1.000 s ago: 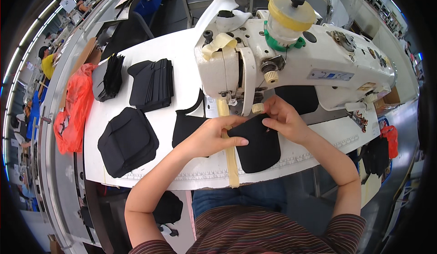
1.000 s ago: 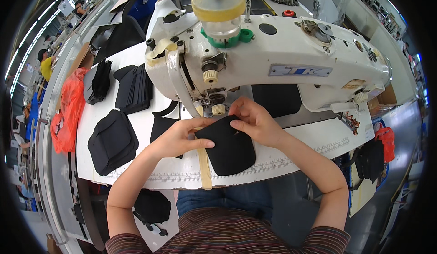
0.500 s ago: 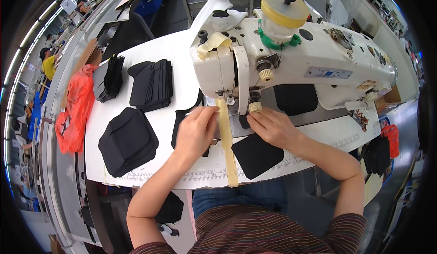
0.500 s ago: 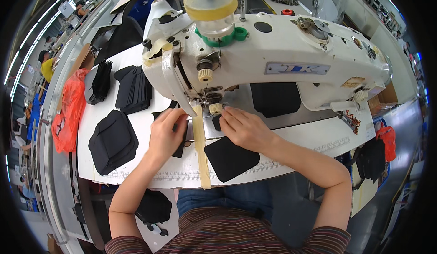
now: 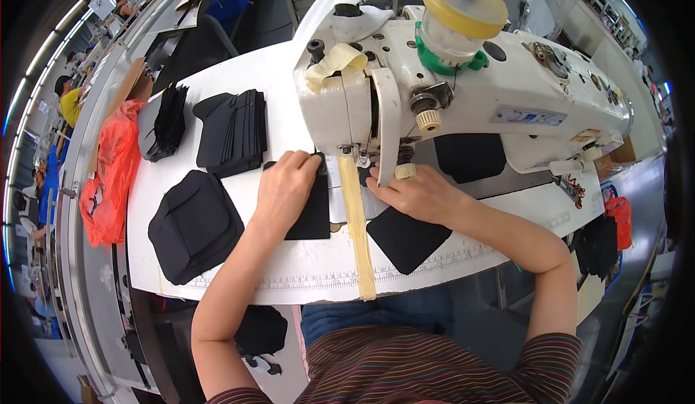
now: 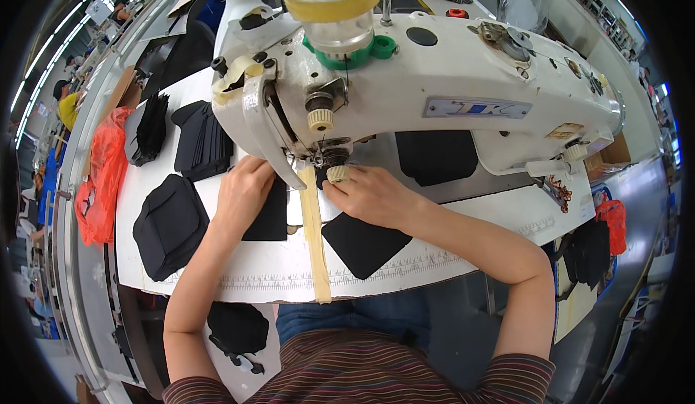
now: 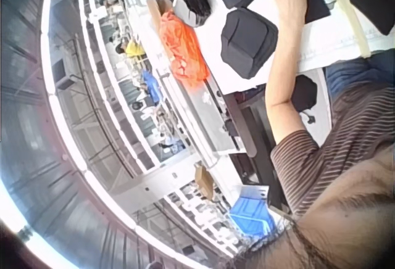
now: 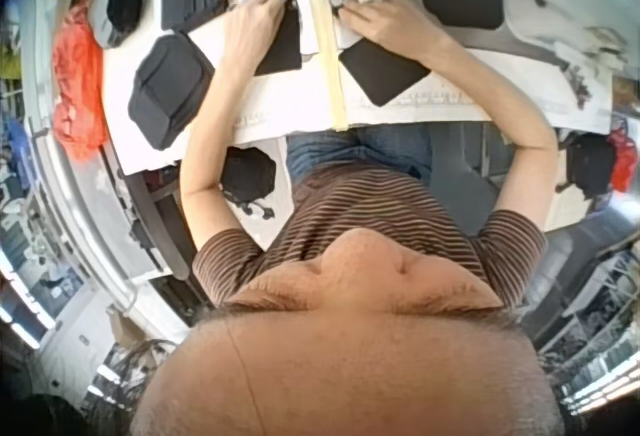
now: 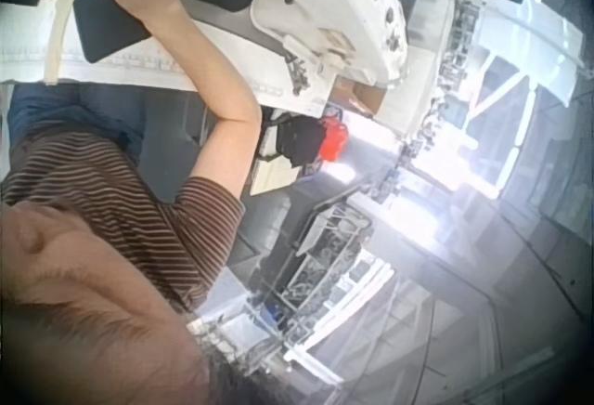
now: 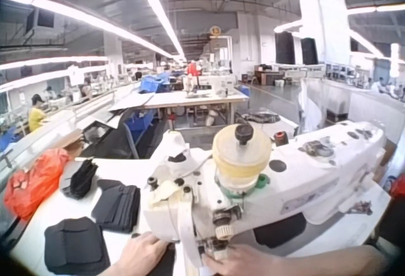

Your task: The person sews black fabric parts together using an industrial sewing machine.

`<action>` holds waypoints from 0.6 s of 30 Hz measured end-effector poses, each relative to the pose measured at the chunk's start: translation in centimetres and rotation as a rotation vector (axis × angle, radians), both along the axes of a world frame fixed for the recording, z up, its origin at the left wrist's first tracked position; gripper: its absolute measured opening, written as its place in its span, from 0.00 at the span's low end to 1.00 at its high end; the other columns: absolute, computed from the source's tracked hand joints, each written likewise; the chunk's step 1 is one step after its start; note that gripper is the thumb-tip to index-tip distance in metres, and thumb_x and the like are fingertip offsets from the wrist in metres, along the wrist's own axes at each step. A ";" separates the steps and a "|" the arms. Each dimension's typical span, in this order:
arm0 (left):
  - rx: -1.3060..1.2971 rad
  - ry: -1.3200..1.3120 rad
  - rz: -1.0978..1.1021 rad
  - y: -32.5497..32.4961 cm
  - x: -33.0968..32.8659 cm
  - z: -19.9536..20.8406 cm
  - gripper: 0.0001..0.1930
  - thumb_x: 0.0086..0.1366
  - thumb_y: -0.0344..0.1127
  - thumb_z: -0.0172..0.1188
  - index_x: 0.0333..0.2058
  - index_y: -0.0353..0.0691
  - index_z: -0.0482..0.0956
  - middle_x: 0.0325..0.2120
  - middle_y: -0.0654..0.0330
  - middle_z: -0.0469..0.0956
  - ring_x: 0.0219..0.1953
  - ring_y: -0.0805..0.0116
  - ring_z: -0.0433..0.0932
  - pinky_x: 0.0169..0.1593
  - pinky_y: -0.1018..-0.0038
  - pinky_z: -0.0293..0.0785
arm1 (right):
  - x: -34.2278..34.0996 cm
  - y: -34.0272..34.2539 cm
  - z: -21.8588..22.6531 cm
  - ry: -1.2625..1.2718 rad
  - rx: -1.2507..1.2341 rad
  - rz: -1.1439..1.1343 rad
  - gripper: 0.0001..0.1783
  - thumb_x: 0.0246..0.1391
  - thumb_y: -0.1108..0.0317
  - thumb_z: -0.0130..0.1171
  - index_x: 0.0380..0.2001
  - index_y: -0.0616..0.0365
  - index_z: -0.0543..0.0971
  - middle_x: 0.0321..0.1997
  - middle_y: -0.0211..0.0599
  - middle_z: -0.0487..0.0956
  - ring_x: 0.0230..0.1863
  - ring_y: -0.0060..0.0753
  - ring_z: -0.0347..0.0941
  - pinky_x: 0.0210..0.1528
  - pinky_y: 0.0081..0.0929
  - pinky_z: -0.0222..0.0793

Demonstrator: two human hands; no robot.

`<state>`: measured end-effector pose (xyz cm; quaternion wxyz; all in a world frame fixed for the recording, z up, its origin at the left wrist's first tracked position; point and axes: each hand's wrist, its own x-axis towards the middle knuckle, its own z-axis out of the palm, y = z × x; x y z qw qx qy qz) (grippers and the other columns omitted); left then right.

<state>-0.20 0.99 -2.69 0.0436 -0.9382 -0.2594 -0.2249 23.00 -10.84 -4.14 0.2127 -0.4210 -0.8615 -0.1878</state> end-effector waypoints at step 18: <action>-0.107 -0.228 -0.271 -2.9 1.6 -0.7 0.09 0.51 0.24 0.65 0.34 0.33 0.82 0.34 0.58 0.82 0.38 0.64 0.81 0.35 0.72 0.80 | 0.3 1.0 -0.5 0.249 -0.171 -0.021 0.15 0.49 0.72 0.58 0.42 0.51 0.84 0.39 0.35 0.81 0.39 0.36 0.79 0.35 0.29 0.78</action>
